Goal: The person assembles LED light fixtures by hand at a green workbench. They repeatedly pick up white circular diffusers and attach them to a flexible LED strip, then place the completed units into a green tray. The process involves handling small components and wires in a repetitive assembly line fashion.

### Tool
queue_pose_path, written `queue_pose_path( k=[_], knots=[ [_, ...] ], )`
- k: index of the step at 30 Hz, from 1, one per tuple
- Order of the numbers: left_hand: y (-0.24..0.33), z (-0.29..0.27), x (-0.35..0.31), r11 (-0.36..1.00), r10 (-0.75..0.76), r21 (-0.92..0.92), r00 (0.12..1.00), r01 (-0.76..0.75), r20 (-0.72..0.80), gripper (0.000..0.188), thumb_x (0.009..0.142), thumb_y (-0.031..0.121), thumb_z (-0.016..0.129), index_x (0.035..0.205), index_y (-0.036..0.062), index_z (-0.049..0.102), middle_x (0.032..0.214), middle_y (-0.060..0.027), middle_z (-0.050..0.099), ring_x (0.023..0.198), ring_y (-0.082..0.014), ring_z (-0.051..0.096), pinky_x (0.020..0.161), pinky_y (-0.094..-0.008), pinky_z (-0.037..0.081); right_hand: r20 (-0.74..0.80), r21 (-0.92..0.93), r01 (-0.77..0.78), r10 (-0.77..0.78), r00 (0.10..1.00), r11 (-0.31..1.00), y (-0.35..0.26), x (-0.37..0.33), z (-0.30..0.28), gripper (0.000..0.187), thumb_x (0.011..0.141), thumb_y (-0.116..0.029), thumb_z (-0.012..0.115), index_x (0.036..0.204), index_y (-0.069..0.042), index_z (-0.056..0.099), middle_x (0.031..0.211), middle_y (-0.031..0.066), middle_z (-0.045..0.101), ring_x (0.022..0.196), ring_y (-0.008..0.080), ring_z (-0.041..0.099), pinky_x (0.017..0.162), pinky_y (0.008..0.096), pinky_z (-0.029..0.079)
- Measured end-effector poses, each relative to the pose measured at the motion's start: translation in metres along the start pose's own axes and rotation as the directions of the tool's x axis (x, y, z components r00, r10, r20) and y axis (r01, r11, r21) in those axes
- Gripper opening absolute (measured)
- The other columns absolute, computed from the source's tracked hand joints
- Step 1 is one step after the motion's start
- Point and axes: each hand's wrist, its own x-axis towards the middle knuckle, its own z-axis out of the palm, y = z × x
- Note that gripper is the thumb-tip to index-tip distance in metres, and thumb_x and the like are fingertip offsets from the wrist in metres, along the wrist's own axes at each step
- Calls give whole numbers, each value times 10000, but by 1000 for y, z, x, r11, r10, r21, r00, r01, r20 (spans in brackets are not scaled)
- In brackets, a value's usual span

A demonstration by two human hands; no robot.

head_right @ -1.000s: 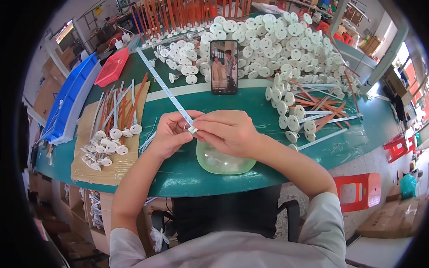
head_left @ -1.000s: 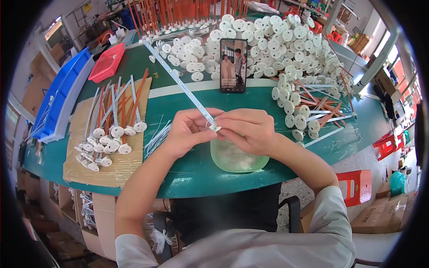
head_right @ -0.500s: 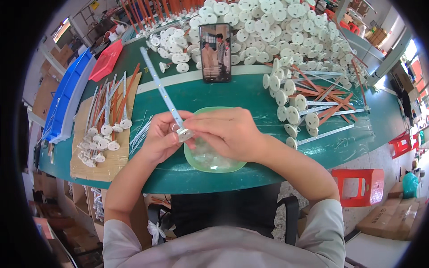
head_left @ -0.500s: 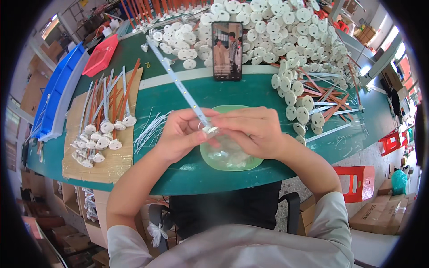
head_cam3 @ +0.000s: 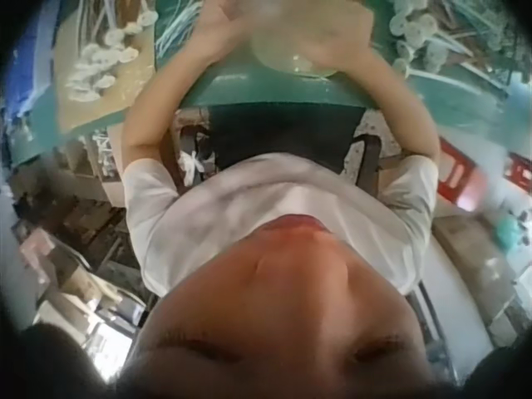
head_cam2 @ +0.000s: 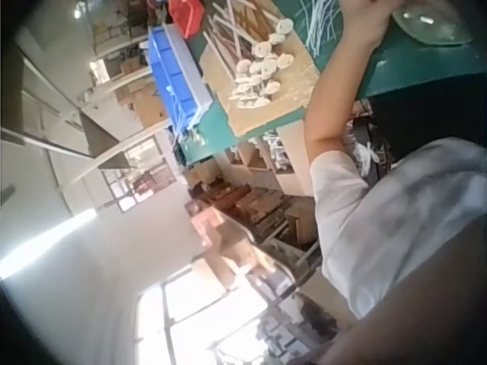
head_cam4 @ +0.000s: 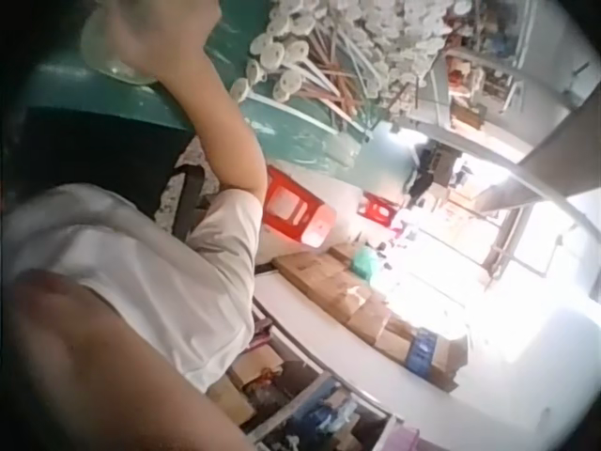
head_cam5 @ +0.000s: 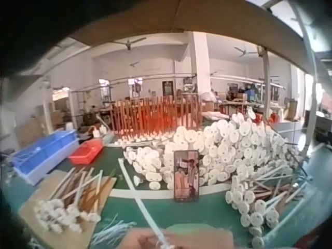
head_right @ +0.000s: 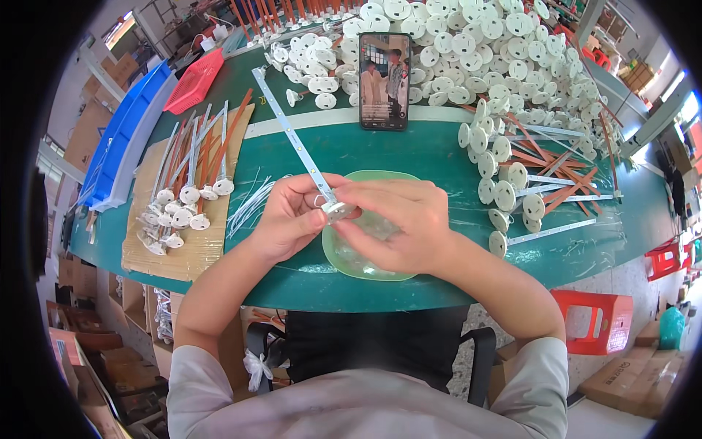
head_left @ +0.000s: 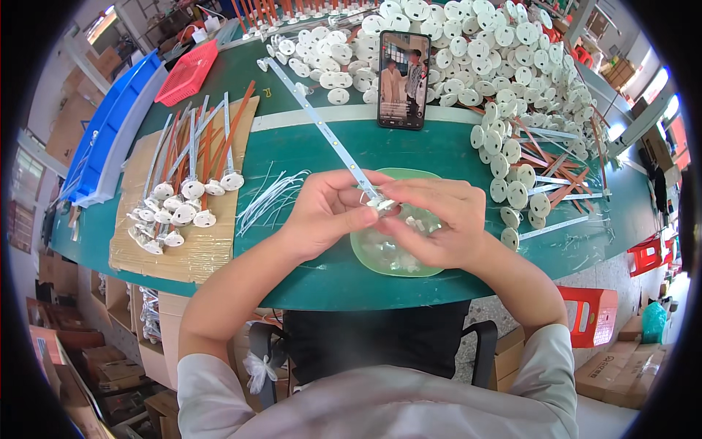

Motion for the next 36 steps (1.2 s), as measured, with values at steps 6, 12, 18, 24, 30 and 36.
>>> queue_pose_path(
  k=[6, 12, 18, 24, 30, 36],
  knots=[
    [-1, 2, -1, 998, -3, 67, 1000, 4, -16, 589, 905, 209, 791, 1365, -64, 543, 1193, -168, 701, 1080, -240, 702, 959, -397, 578, -44, -121, 56, -61, 997, 991, -1, -5, 3, 262, 714, 11, 771, 975, 3, 748, 907, 134, 775, 786, 256, 776, 664, 291, 617],
    [1, -1, 0, 1000, 21, -21, 1000, -21, 11, 589, 916, 260, 781, 1355, -56, 549, 1192, -166, 697, 1054, -235, 707, 875, -409, 617, 84, 0, -20, 20, 996, 1000, 0, 3, -5, 234, 774, 35, 752, 1007, 16, 747, 954, 150, 775, 852, 268, 775, 735, 304, 617],
    [-1, -4, 0, 999, 34, -37, 999, -32, 37, 440, 944, 89, 715, 1334, -45, 559, 1202, -163, 700, 1012, -263, 724, 901, -422, 615, 95, 39, -38, 34, 995, 999, 3, -1, -5, 236, 806, 48, 739, 1040, 16, 749, 981, 163, 774, 874, 277, 773, 765, 309, 612],
    [0, -3, 0, 999, -5, 36, 1000, 4, 16, 556, 923, 210, 767, 1359, -54, 545, 1198, -174, 700, 1053, -245, 713, 885, -410, 615, 85, 60, -88, 83, 993, 994, 2, -3, -5, 249, 785, 40, 751, 1033, 14, 751, 962, 170, 772, 850, 271, 773, 753, 313, 611],
    [1, 0, 0, 1000, -9, 30, 1000, 10, -20, 531, 923, 158, 759, 1360, -58, 546, 1191, -175, 708, 1066, -243, 711, 972, -391, 572, 14, -28, -49, 49, 999, 998, -2, -3, 2, 292, 715, 0, 773, 1006, 10, 749, 927, 152, 771, 805, 252, 775, 693, 296, 611],
    [0, -1, 0, 1000, -14, 25, 1000, 14, -6, 512, 932, 139, 743, 1360, -61, 546, 1178, -170, 714, 1056, -232, 710, 930, -388, 587, -8, -59, -16, 15, 1000, 998, 2, -7, 4, 303, 699, 9, 755, 1002, 3, 747, 913, 142, 773, 779, 242, 774, 671, 287, 611]
  ],
)
